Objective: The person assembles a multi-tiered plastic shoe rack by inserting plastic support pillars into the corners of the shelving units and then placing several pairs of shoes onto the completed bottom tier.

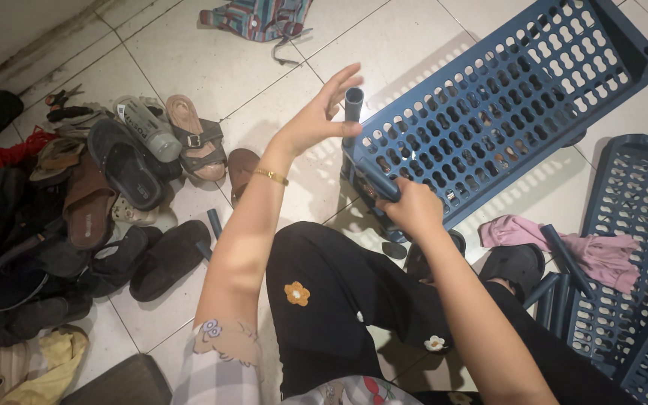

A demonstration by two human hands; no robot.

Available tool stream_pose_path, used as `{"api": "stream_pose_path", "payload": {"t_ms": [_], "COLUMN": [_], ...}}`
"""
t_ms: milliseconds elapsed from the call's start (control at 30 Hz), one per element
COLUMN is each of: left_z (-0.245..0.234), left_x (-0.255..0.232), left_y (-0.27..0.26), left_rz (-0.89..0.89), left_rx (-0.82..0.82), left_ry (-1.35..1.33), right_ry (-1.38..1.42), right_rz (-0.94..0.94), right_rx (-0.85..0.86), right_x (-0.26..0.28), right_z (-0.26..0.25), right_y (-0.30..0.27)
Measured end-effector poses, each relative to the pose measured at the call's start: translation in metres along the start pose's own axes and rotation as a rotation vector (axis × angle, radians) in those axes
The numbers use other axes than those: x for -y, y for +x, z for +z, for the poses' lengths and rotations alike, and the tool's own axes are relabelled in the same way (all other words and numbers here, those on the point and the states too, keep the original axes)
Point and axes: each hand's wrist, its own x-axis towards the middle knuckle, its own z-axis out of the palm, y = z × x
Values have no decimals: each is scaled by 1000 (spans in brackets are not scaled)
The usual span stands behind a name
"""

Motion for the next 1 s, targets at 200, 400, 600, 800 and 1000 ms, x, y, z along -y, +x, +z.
{"api": "stream_pose_path", "payload": {"t_ms": [200, 400, 600, 800, 1000], "left_z": [15, 72, 106, 78, 22], "left_x": [19, 52, 43, 34, 23], "left_y": [31, 32, 46, 32, 27], "left_rz": [-218, -177, -117, -162, 130], "left_rx": [95, -658, -1159, -664, -48], "left_ry": [38, 84, 49, 6, -4], "right_ry": [41, 91, 99, 74, -3], "right_rz": [9, 15, -6, 52, -10], "right_rx": [-18, -28, -93, -15, 21], "right_x": [-3, -2, -1, -2, -3], "right_z": [2, 2, 3, -3, -6], "right_y": [1, 0, -4, -5, -4]}}
